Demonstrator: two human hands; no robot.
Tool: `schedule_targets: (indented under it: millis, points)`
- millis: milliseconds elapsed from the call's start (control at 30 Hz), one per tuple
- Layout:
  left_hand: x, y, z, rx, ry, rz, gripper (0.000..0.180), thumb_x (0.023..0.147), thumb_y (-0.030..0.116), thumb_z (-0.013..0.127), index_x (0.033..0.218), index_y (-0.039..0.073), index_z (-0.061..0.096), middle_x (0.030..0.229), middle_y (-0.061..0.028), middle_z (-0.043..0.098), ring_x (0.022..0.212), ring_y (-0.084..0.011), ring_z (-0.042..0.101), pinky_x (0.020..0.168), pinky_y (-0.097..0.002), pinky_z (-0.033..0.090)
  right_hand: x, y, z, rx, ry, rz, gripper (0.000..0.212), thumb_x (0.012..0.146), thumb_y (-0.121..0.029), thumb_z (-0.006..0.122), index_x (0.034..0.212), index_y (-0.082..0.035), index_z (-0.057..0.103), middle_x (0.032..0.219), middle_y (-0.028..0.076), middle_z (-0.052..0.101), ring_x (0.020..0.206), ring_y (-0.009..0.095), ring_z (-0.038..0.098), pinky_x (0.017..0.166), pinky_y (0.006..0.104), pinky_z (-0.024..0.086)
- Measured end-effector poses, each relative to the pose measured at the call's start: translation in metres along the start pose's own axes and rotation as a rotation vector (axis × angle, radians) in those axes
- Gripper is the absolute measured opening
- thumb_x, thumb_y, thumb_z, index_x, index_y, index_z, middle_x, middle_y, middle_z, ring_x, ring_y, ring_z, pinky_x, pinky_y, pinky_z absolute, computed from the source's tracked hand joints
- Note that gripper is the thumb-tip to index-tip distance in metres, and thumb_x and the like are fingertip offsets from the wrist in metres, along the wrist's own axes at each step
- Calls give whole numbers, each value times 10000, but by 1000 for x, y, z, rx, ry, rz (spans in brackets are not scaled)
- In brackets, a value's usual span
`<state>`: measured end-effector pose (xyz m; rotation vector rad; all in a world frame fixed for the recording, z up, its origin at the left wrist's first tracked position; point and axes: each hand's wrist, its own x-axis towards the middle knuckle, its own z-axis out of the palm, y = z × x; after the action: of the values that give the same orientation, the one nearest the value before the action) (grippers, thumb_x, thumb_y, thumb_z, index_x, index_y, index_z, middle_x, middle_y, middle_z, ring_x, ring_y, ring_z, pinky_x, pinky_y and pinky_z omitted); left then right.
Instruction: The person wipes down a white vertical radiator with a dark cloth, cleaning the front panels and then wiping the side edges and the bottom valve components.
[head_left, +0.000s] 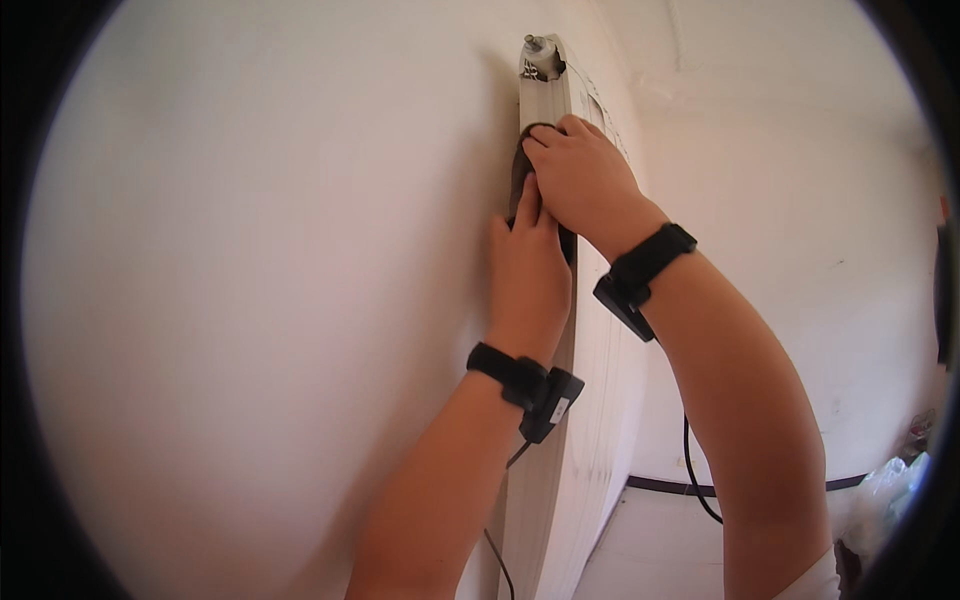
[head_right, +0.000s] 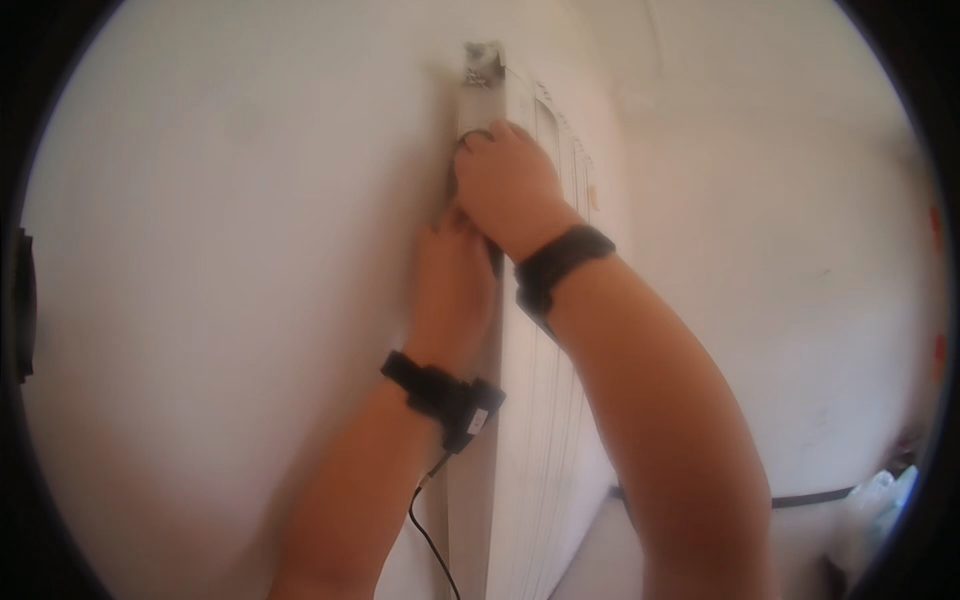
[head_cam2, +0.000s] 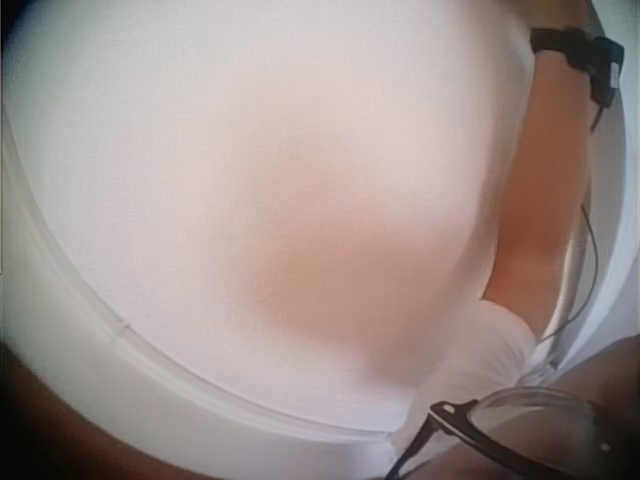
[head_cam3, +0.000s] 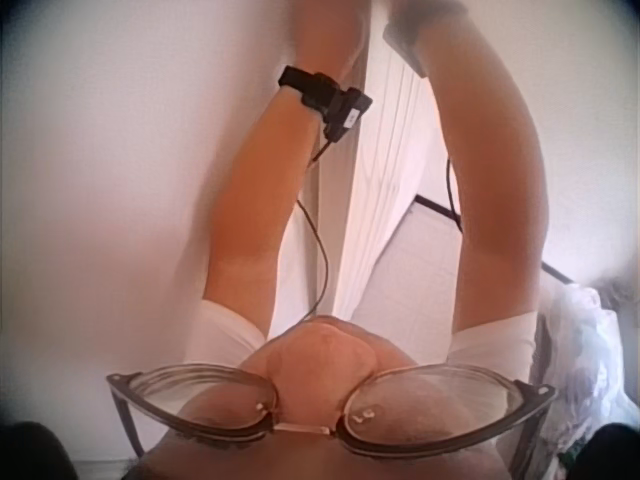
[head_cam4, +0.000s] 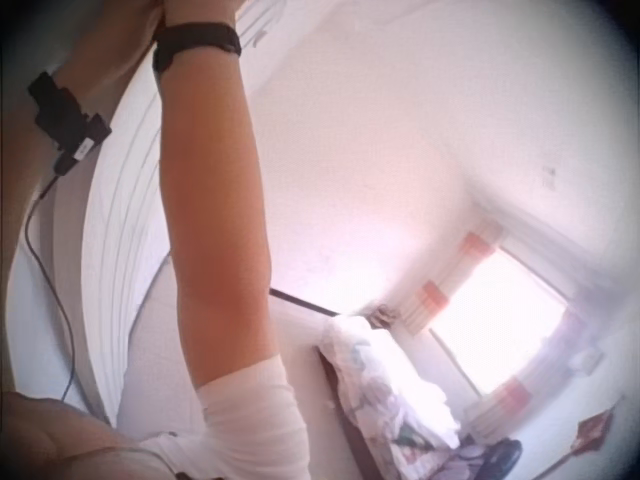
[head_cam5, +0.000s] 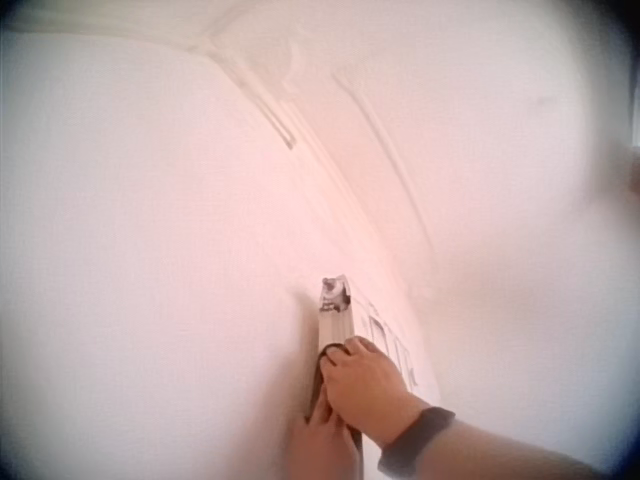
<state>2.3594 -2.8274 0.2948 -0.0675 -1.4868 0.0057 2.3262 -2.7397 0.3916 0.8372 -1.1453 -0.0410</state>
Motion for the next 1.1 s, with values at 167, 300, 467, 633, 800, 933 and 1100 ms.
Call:
schedule_targets:
  millis: [167, 300, 467, 633, 800, 933, 1100]
  points:
    - [-15, -13, 8, 43, -11, -11, 452, 868, -82, 553, 1318, -53, 579, 1515, -188, 481, 975, -371, 532, 935, -401, 483, -5, -6, 21, 119, 89, -71, 136, 839, -148, 630, 917, -77, 716, 997, 64, 667, 1048, 254, 583, 963, 337, 466]
    - [-8, -47, 28, -64, 29, -29, 467, 869, -100, 543, 1333, -63, 576, 1477, -183, 523, 991, -379, 538, 970, -414, 474, 5, -17, 39, 74, 62, -98, 129, 817, -108, 637, 927, -73, 695, 1037, 73, 661, 1059, 256, 586, 951, 360, 465]
    - [0, -97, 45, -858, 126, -355, 472, 890, -84, 552, 1361, -52, 567, 1462, -180, 538, 1139, -383, 534, 1029, -426, 453, 12, -46, 49, 207, 220, -76, 221, 778, -61, 658, 998, -44, 662, 1120, 98, 640, 1109, 275, 580, 867, 354, 534]
    - [49, -88, 22, -318, 361, -111, 503, 923, -85, 533, 1423, -32, 509, 1467, -189, 528, 1262, -384, 470, 1075, -429, 431, 63, -37, 42, 251, 423, -95, 253, 791, -73, 665, 1042, -43, 665, 1179, 95, 632, 1217, 288, 552, 1001, 375, 513]
    - [70, -95, 20, -140, 261, -157, 502, 1009, 221, 536, 1407, -80, 483, 1389, -236, 569, 1267, -406, 478, 1042, -439, 454, 91, -32, 57, 233, 222, -42, 253, 883, -113, 622, 1125, -52, 661, 1171, 79, 670, 1166, 286, 589, 1015, 370, 490]
    - [83, -83, -4, -77, 92, -362, 609, 1017, 442, 482, 1275, -107, 528, 1145, -293, 661, 1086, -459, 612, 935, -495, 507, 87, -6, 48, 266, 409, -7, 158, 865, -138, 609, 973, -61, 695, 1023, 96, 698, 993, 300, 647, 896, 410, 514]
    - [127, -116, -39, 45, 78, -321, 611, 1006, 496, 456, 1128, -91, 571, 1036, -330, 697, 991, -496, 673, 867, -529, 533, 56, -3, 10, 413, 515, 36, 241, 867, -83, 671, 1105, -41, 668, 1063, 106, 706, 990, 323, 655, 895, 415, 517]
